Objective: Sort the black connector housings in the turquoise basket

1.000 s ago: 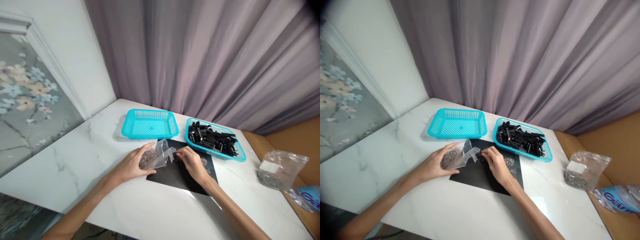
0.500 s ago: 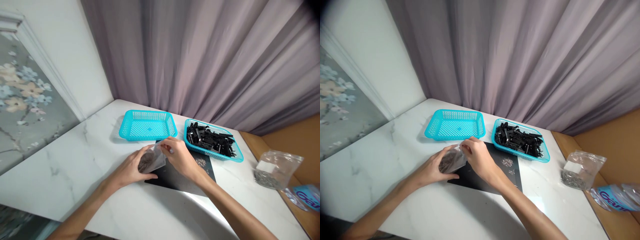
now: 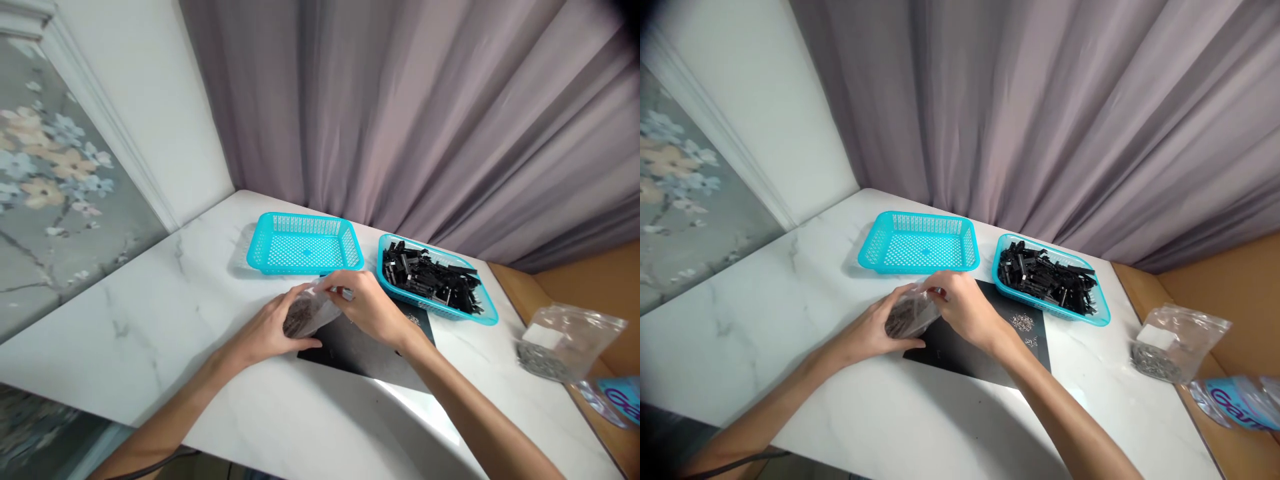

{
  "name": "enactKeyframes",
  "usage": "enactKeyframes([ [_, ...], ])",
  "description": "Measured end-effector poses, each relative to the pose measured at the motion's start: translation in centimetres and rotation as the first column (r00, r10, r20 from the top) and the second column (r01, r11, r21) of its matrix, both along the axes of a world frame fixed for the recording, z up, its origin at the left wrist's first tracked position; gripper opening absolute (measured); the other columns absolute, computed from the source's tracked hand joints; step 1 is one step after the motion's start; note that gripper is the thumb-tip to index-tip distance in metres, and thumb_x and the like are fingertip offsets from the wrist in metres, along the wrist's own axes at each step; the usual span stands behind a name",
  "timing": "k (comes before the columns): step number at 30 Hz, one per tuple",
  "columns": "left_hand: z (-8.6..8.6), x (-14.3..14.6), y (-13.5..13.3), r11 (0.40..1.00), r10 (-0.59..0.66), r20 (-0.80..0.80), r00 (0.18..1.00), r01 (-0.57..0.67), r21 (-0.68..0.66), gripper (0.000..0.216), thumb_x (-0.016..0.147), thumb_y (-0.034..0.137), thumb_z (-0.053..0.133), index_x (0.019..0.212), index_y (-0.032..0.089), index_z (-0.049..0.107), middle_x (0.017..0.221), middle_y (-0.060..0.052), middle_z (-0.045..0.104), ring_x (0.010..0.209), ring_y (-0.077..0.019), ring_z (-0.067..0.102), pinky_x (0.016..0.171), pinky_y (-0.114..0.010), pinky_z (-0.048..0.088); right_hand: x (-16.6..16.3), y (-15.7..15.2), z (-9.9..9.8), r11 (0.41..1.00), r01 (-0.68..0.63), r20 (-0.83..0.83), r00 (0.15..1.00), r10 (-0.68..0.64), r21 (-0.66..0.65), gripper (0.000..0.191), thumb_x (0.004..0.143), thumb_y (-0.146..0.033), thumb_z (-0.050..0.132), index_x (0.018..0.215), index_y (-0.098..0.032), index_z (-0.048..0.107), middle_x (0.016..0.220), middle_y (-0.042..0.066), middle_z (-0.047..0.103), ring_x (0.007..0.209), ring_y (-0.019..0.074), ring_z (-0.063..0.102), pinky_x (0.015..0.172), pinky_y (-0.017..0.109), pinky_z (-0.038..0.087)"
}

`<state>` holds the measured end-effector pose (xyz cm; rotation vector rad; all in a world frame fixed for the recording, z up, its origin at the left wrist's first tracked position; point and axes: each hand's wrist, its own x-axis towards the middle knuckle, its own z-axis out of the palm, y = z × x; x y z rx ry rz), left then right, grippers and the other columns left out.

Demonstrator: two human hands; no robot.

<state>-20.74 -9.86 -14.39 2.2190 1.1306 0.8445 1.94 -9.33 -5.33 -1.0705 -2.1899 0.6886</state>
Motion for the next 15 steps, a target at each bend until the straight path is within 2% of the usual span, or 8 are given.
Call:
enactKeyframes([
  [3, -0.1, 0.0, 0.0, 1.0, 0.005, -0.015, 1.0, -0.005, -0.001, 0.099, 0.072, 0.054, 0.087, 0.152, 0.029, 0.035, 0.144, -0.012, 0.059, 0.128, -0.032, 0.062, 0.109, -0.05, 0.053, -0.1, 0.1, -0.4, 0.999, -0.002, 0.038, 0.999, 0.001, 0.043, 0.019, 0.092, -0.003, 0.064, 0.098, -0.017, 0.076, 0.098, 0.004, 0.072, 0.082, 0.0136, 0.062, 0.075, 0.026, 0.047],
  [7, 0.0, -0.1, 0.0, 1.0, 0.006, -0.022, 1.0, -0.005, 0.017, 0.094, 0.074, 0.052, 0.085, 0.152, 0.029, 0.037, 0.146, -0.011, 0.058, 0.131, -0.0319, 0.06, 0.109, -0.049, 0.052, 0.2, 0.2, 0.0, 0.993, 0.012, 0.12, 0.992, -0.026, 0.116, 0.013, 0.098, -0.014, 0.063, 0.101, -0.018, 0.074, 0.103, 0.005, 0.073, 0.09, 0.0169, 0.064, 0.077, 0.029, 0.046],
  [10, 0.2, -0.2, -0.1, 0.999, 0.026, -0.037, 0.999, -0.025, 0.025, 0.088, 0.08, 0.052, 0.081, 0.152, 0.028, 0.037, 0.145, -0.011, 0.059, 0.13, -0.0309, 0.061, 0.11, -0.047, 0.052, 1.2, -0.2, 0.3, 0.99, 0.0, 0.016, 1.0, -0.002, 0.145, 0.018, 0.102, -0.017, 0.057, 0.108, -0.02, 0.073, 0.107, 0.004, 0.074, 0.098, 0.0173, 0.065, 0.085, 0.03, 0.047],
  [13, 0.6, -0.5, -0.2, 0.999, 0.038, -0.046, 0.998, -0.038, -0.002, 0.082, 0.085, 0.049, 0.076, 0.153, 0.028, 0.035, 0.143, -0.009, 0.06, 0.13, -0.0285, 0.061, 0.11, -0.043, 0.052, 2.7, -1.6, -1.1, 0.959, 0.238, -0.178, 0.961, -0.21, 0.155, 0.021, 0.105, -0.025, 0.053, 0.108, -0.02, 0.072, 0.099, 0.005, 0.073, 0.089, 0.0165, 0.065, 0.08, 0.03, 0.049],
  [14, 0.8, -0.6, -0.3, 0.999, 0.039, -0.048, 0.998, -0.039, -0.01, 0.081, 0.086, 0.048, 0.076, 0.153, 0.028, 0.035, 0.143, -0.009, 0.061, 0.13, -0.028, 0.061, 0.111, -0.042, 0.052, 3.1, -2.4, -2.1, 0.942, 0.308, -0.202, 0.939, -0.278, 0.136, 0.022, 0.106, -0.026, 0.052, 0.107, -0.019, 0.072, 0.094, 0.005, 0.072, 0.084, 0.0162, 0.064, 0.076, 0.03, 0.049],
  [15, 0.9, -0.7, -0.3, 0.999, 0.039, -0.05, 0.998, -0.039, -0.018, 0.08, 0.086, 0.047, 0.076, 0.152, 0.029, 0.035, 0.142, -0.008, 0.061, 0.131, -0.0275, 0.061, 0.111, -0.041, 0.051, 3.4, -3.3, -3.3, 0.941, 0.318, -0.186, 0.937, -0.294, 0.113, 0.022, 0.105, -0.028, 0.052, 0.106, -0.019, 0.072, 0.092, 0.005, 0.07, 0.081, 0.0161, 0.063, 0.074, 0.03, 0.05],
])
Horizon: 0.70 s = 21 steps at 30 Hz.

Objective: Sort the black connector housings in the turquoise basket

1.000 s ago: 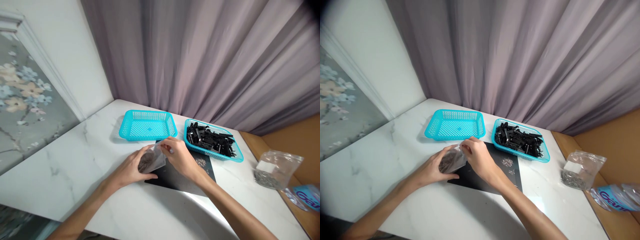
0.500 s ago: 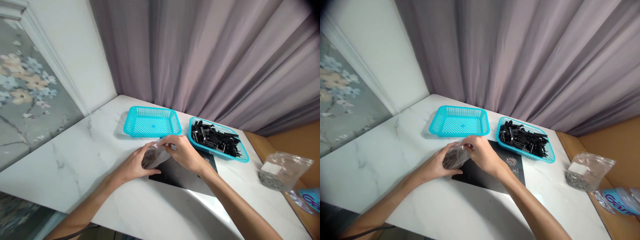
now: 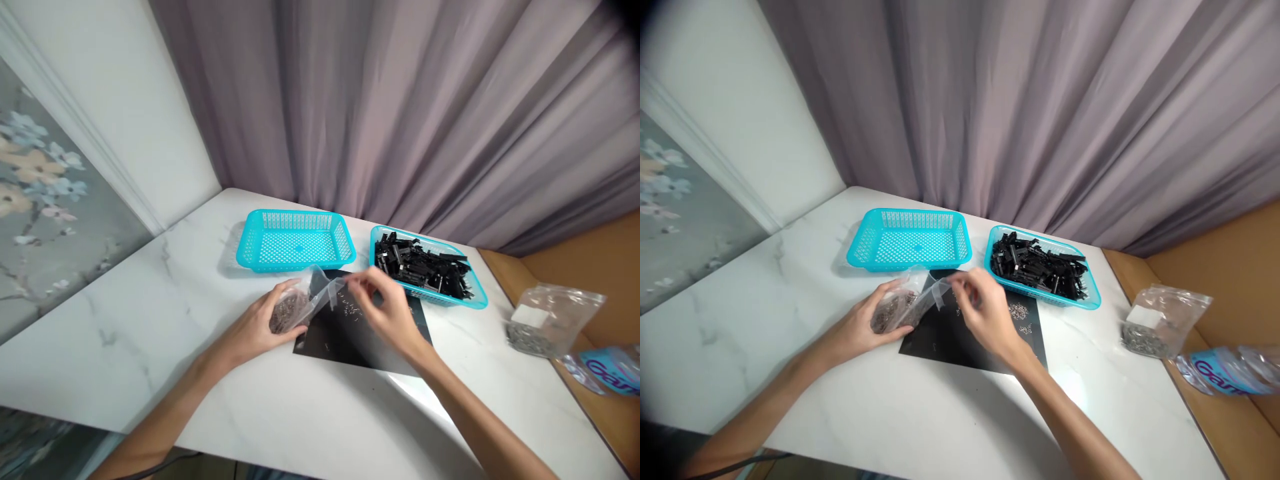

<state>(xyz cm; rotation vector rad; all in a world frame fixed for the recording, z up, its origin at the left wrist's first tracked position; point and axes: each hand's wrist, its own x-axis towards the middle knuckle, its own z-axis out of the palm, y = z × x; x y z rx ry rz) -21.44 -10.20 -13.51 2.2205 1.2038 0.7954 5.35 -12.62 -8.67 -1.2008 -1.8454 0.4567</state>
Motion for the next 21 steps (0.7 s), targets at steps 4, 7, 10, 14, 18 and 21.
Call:
enactKeyframes([
  [4, 0.3, -0.3, -0.1, 1.0, 0.01, 0.003, 1.0, -0.01, -0.02, 0.078, 0.086, 0.046, 0.076, 0.151, 0.03, 0.036, 0.142, -0.006, 0.062, 0.13, -0.026, 0.061, 0.11, -0.038, 0.052, 0.3, -3.8, -5.0, 0.972, -0.22, 0.228, 0.945, 0.234, -0.088, 0.026, 0.102, -0.03, 0.059, 0.125, -0.022, 0.07, 0.115, 0.009, 0.068, 0.106, 0.0204, 0.062, 0.091, 0.035, 0.054],
  [7, 0.5, -0.4, 0.0, 0.999, 0.031, 0.002, 1.0, -0.031, -0.023, 0.078, 0.085, 0.048, 0.076, 0.151, 0.029, 0.037, 0.142, -0.006, 0.062, 0.131, -0.0266, 0.061, 0.109, -0.037, 0.053, 0.0, -5.6, -6.8, 0.966, -0.258, 0.495, 0.843, 0.212, 0.027, 0.039, 0.105, -0.029, 0.054, 0.142, -0.019, 0.059, 0.132, 0.012, 0.065, 0.112, 0.0256, 0.06, 0.093, 0.042, 0.054],
  [10, 0.5, -0.4, 0.0, 0.999, 0.04, -0.005, 0.999, -0.04, -0.021, 0.079, 0.085, 0.049, 0.076, 0.15, 0.027, 0.038, 0.14, -0.007, 0.062, 0.13, -0.0274, 0.061, 0.11, -0.038, 0.052, -0.2, -6.5, -7.1, 0.961, -0.246, 0.63, 0.768, 0.111, 0.13, 0.041, 0.106, -0.03, 0.051, 0.144, -0.018, 0.056, 0.138, 0.012, 0.063, 0.111, 0.0281, 0.06, 0.09, 0.044, 0.053],
  [14, 0.3, -0.6, 0.1, 1.0, 0.024, -0.009, 1.0, -0.024, 0.008, 0.077, 0.086, 0.047, 0.075, 0.15, 0.027, 0.038, 0.145, -0.008, 0.059, 0.134, -0.0279, 0.058, 0.113, -0.041, 0.05, -0.1, -6.7, -8.1, 0.953, -0.182, 0.563, 0.826, 0.016, 0.24, 0.028, 0.107, -0.023, 0.048, 0.127, -0.019, 0.066, 0.118, 0.009, 0.072, 0.093, 0.0225, 0.063, 0.079, 0.037, 0.051],
  [18, 0.1, -0.6, -0.1, 0.999, -0.007, -0.02, 1.0, 0.008, 0.051, 0.075, 0.087, 0.043, 0.075, 0.15, 0.027, 0.038, 0.145, -0.008, 0.058, 0.134, -0.0269, 0.058, 0.115, -0.043, 0.049, 0.0, -6.1, -8.5, 0.95, -0.131, 0.452, 0.892, -0.012, 0.283, 0.018, 0.105, -0.017, 0.05, 0.107, -0.018, 0.068, 0.096, 0.007, 0.072, 0.079, 0.0188, 0.063, 0.069, 0.033, 0.049],
  [21, 0.2, -0.5, -0.5, 0.995, -0.041, -0.01, 0.999, 0.042, 0.095, 0.07, 0.088, 0.039, 0.074, 0.148, 0.027, 0.04, 0.142, -0.008, 0.06, 0.132, -0.026, 0.059, 0.114, -0.043, 0.05, -0.2, -4.8, -6.2, 0.961, -0.037, 0.216, 0.976, -0.024, 0.275, 0.014, 0.104, -0.018, 0.055, 0.105, -0.019, 0.068, 0.094, 0.006, 0.07, 0.077, 0.0163, 0.064, 0.067, 0.029, 0.049],
])
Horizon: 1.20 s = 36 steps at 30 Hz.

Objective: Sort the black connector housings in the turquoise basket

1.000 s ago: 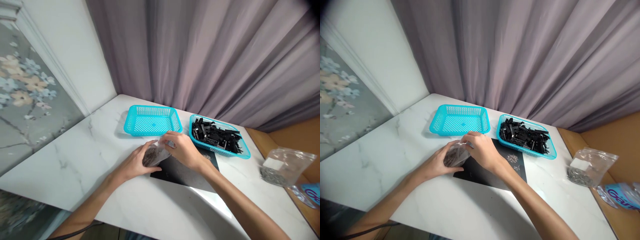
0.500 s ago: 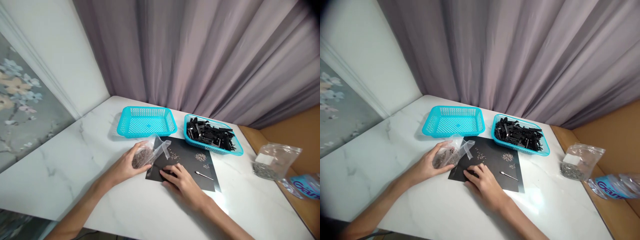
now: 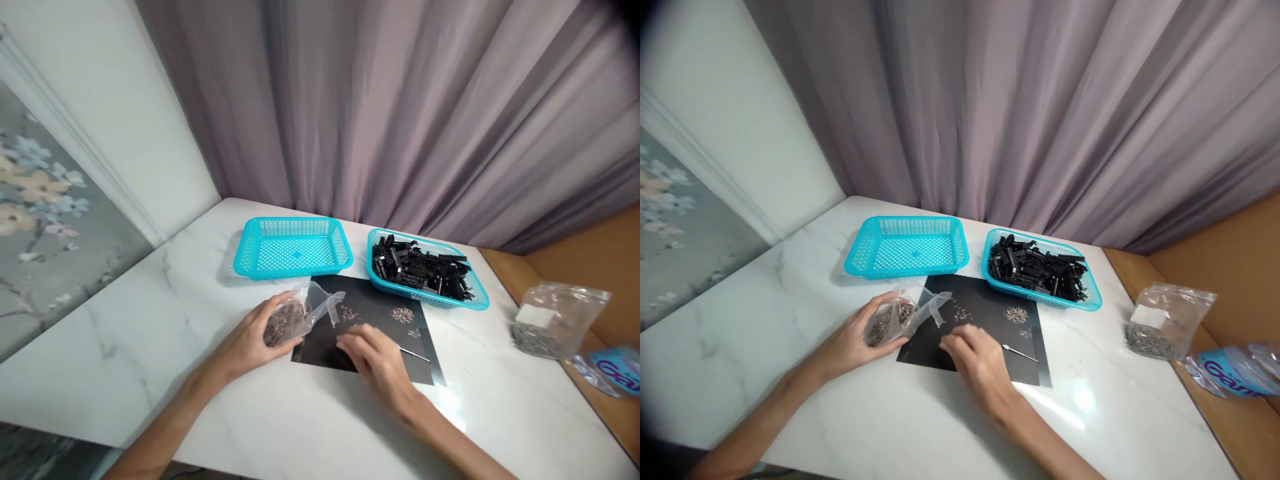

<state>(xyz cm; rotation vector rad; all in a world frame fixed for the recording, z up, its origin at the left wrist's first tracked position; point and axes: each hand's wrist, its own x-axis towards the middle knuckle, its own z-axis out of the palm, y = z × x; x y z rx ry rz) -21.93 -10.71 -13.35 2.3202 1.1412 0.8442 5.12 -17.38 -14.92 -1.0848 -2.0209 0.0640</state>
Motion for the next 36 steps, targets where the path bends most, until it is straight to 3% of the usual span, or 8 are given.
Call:
enactKeyframes([
  [3, 0.1, 0.1, -0.2, 0.998, -0.029, 0.0, 1.0, 0.029, 0.048, 0.065, 0.088, 0.032, 0.073, 0.145, 0.028, 0.044, 0.141, -0.009, 0.061, 0.13, -0.027, 0.06, 0.112, -0.045, 0.051, -0.9, 2.0, 3.8, 0.999, -0.035, -0.225, 0.974, 0.027, -0.031, 0.015, 0.103, -0.018, 0.056, 0.109, -0.019, 0.07, 0.092, 0.007, 0.067, 0.077, 0.0145, 0.062, 0.066, 0.027, 0.051],
  [8, -0.2, 0.0, -0.3, 0.993, -0.022, -0.008, 1.0, 0.023, 0.112, 0.07, 0.081, 0.019, 0.071, 0.145, 0.029, 0.044, 0.134, -0.008, 0.064, 0.121, -0.0289, 0.065, 0.101, -0.044, 0.058, -3.1, 4.8, 7.4, 0.988, -0.149, 0.061, 0.987, 0.151, -0.04, 0.02, 0.103, -0.022, 0.057, 0.109, -0.021, 0.075, 0.103, 0.009, 0.07, 0.09, 0.0205, 0.057, 0.078, 0.036, 0.052],
  [16, -0.1, 0.0, -0.5, 0.99, -0.041, -0.049, 0.998, 0.048, 0.13, 0.071, 0.082, 0.015, 0.071, 0.145, 0.03, 0.041, 0.134, -0.007, 0.064, 0.12, -0.0274, 0.065, 0.102, -0.043, 0.057, -2.8, 5.3, 8.1, 0.943, -0.216, -0.045, 0.976, 0.211, -0.252, 0.013, 0.097, -0.02, 0.068, 0.107, -0.022, 0.075, 0.105, 0.004, 0.071, 0.092, 0.0201, 0.055, 0.082, 0.036, 0.048],
  [20, 0.0, 0.1, -0.5, 0.992, -0.039, -0.044, 0.998, 0.044, 0.12, 0.071, 0.081, 0.013, 0.07, 0.144, 0.029, 0.043, 0.133, -0.007, 0.065, 0.12, -0.0274, 0.065, 0.102, -0.042, 0.057, -2.6, 5.6, 8.8, 0.939, -0.237, -0.014, 0.97, 0.241, -0.248, 0.012, 0.1, -0.021, 0.063, 0.102, -0.021, 0.075, 0.102, 0.004, 0.071, 0.09, 0.0196, 0.054, 0.084, 0.036, 0.046],
  [24, 0.1, 0.1, -0.4, 0.99, -0.037, -0.034, 0.999, 0.041, 0.137, 0.07, 0.08, 0.014, 0.072, 0.143, 0.029, 0.044, 0.131, -0.006, 0.066, 0.117, -0.0271, 0.067, 0.1, -0.041, 0.058, -2.2, 5.8, 9.3, 0.91, -0.283, -0.099, 0.959, 0.266, -0.303, 0.009, 0.097, -0.02, 0.068, 0.105, -0.022, 0.072, 0.102, 0.003, 0.071, 0.095, 0.0191, 0.057, 0.089, 0.036, 0.046],
  [29, 0.0, 0.0, -0.5, 0.995, -0.029, -0.035, 0.999, 0.032, 0.098, 0.07, 0.083, 0.019, 0.074, 0.145, 0.032, 0.043, 0.137, -0.006, 0.063, 0.124, -0.027, 0.064, 0.105, -0.043, 0.056, -0.2, 6.1, 8.4, 0.923, -0.118, -0.178, 0.982, 0.056, -0.366, 0.016, 0.098, -0.032, 0.067, 0.109, -0.022, 0.072, 0.108, 0.005, 0.07, 0.101, 0.0205, 0.06, 0.091, 0.038, 0.047],
  [32, 0.0, 0.0, -0.5, 0.994, -0.034, -0.034, 0.999, 0.038, 0.103, 0.067, 0.085, 0.022, 0.074, 0.145, 0.031, 0.043, 0.138, -0.006, 0.062, 0.126, -0.0271, 0.063, 0.107, -0.043, 0.054, 0.6, 6.3, 7.4, 0.867, -0.109, -0.159, 0.987, 0.035, -0.487, 0.026, 0.094, -0.04, 0.071, 0.114, -0.024, 0.073, 0.111, 0.005, 0.071, 0.103, 0.0215, 0.062, 0.091, 0.038, 0.049],
  [36, 0.2, 0.2, -0.4, 0.994, -0.04, -0.045, 0.998, 0.044, 0.104, 0.063, 0.087, 0.022, 0.072, 0.144, 0.03, 0.044, 0.138, -0.006, 0.063, 0.126, -0.0266, 0.063, 0.108, -0.043, 0.054, 0.1, 6.3, 7.3, 0.839, -0.095, -0.144, 0.989, 0.021, -0.535, 0.008, 0.091, -0.03, 0.075, 0.096, -0.024, 0.077, 0.095, 0.002, 0.074, 0.089, 0.0186, 0.065, 0.081, 0.034, 0.049],
])
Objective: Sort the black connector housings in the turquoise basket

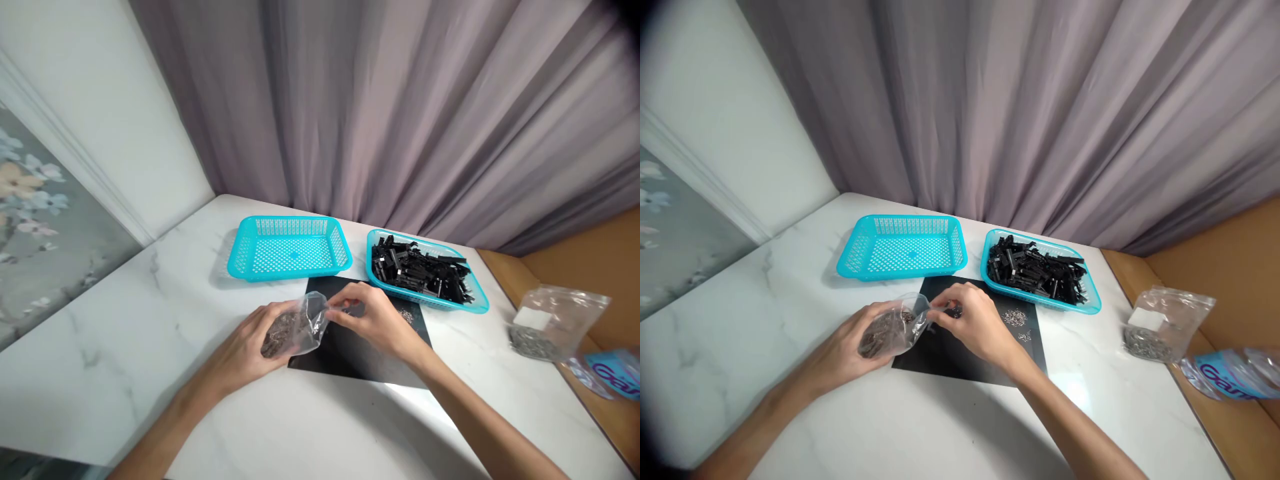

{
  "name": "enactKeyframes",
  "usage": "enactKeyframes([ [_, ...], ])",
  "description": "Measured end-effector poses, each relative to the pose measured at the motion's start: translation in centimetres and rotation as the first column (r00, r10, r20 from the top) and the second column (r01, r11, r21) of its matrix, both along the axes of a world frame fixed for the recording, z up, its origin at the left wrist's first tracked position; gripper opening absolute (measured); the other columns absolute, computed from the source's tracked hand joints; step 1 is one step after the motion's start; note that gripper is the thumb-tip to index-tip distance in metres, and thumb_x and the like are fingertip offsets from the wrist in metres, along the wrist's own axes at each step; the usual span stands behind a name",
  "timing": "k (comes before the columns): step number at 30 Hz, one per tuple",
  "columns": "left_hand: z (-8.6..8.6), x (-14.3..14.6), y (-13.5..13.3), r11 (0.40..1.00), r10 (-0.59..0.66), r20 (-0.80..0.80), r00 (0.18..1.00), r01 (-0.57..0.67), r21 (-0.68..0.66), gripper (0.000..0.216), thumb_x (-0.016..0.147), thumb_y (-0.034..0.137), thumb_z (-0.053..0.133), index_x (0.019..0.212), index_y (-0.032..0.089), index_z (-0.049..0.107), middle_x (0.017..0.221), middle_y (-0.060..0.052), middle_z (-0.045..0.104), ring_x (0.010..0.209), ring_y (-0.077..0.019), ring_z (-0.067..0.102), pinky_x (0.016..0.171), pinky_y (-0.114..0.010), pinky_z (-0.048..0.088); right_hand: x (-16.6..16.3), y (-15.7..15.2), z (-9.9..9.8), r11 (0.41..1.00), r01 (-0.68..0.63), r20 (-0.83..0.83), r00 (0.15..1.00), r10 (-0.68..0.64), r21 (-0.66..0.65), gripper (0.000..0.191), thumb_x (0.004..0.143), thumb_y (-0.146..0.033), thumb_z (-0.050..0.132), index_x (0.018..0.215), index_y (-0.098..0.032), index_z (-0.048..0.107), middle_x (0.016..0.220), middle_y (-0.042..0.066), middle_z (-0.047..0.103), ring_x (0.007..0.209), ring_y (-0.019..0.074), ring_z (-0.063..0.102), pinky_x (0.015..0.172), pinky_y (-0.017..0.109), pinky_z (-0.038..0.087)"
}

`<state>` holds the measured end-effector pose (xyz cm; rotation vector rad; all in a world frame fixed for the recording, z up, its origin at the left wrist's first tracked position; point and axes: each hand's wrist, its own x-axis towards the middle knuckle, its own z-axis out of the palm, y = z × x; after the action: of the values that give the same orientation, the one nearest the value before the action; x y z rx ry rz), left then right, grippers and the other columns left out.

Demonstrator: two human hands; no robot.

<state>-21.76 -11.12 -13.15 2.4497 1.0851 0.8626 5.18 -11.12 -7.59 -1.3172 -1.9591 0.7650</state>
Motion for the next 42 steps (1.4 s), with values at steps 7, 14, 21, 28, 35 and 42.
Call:
enactKeyframes([
  [7, -0.2, -0.1, 0.3, 0.999, 0.026, 0.026, 0.999, -0.025, -0.026, 0.066, 0.085, 0.026, 0.074, 0.144, 0.028, 0.045, 0.14, -0.008, 0.062, 0.128, -0.0287, 0.062, 0.11, -0.045, 0.053, -1.2, -0.4, 2.3, 0.993, 0.069, -0.056, 0.996, -0.064, 0.09, 0.007, 0.091, -0.024, 0.074, 0.086, -0.024, 0.079, 0.084, 0.0, 0.075, 0.078, 0.0157, 0.064, 0.074, 0.03, 0.046],
  [14, -0.4, -0.1, 0.4, 0.998, 0.051, 0.011, 0.999, -0.051, -0.036, 0.065, 0.086, 0.031, 0.074, 0.144, 0.026, 0.045, 0.138, -0.008, 0.063, 0.127, -0.0266, 0.063, 0.108, -0.043, 0.055, -0.8, -0.2, 3.1, 0.987, 0.063, -0.068, 0.996, -0.053, 0.149, 0.012, 0.095, -0.024, 0.069, 0.087, -0.02, 0.077, 0.084, 0.0, 0.073, 0.076, 0.014, 0.062, 0.075, 0.029, 0.044],
  [21, -0.2, -0.2, 0.3, 0.989, 0.099, 0.024, 0.995, -0.096, -0.112, 0.064, 0.089, 0.041, 0.074, 0.144, 0.029, 0.044, 0.141, -0.006, 0.061, 0.129, -0.0244, 0.061, 0.112, -0.042, 0.051, 2.4, 0.0, 1.0, 0.947, 0.175, 0.051, 0.979, -0.195, 0.268, 0.023, 0.104, -0.032, 0.053, 0.099, -0.019, 0.073, 0.092, 0.005, 0.071, 0.084, 0.0187, 0.062, 0.077, 0.032, 0.047],
  [28, 0.2, -1.0, 1.0, 0.973, 0.159, 0.079, 0.984, -0.142, -0.184, 0.056, 0.089, 0.044, 0.072, 0.138, 0.029, 0.049, 0.136, -0.005, 0.063, 0.129, -0.0257, 0.061, 0.111, -0.043, 0.051, 4.0, 0.0, -5.6, 0.965, -0.108, 0.31, 0.95, 0.03, 0.239, 0.039, 0.107, -0.034, 0.047, 0.143, -0.023, 0.056, 0.145, 0.009, 0.057, 0.129, 0.0253, 0.055, 0.11, 0.044, 0.048],
  [35, 0.9, -1.1, 1.1, 0.98, 0.108, 0.102, 0.989, -0.089, -0.176, 0.047, 0.09, 0.039, 0.07, 0.132, 0.028, 0.052, 0.131, -0.007, 0.064, 0.126, -0.025, 0.063, 0.11, -0.043, 0.052, 1.9, 0.5, -7.7, 0.924, -0.309, 0.525, 0.838, 0.152, 0.227, 0.056, 0.108, -0.038, 0.044, 0.159, -0.016, 0.037, 0.161, 0.011, 0.04, 0.15, 0.0282, 0.037, 0.118, 0.052, 0.043],
  [42, 1.4, -1.4, 0.8, 0.973, 0.121, 0.035, 0.992, -0.112, -0.2, 0.056, 0.088, 0.038, 0.071, 0.139, 0.029, 0.047, 0.136, -0.007, 0.062, 0.131, -0.0267, 0.06, 0.113, -0.048, 0.049, 4.0, -2.0, -7.9, 0.923, -0.308, 0.554, 0.821, 0.136, 0.229, 0.047, 0.108, -0.025, 0.043, 0.154, -0.015, 0.047, 0.157, 0.01, 0.046, 0.144, 0.0286, 0.048, 0.115, 0.05, 0.049],
])
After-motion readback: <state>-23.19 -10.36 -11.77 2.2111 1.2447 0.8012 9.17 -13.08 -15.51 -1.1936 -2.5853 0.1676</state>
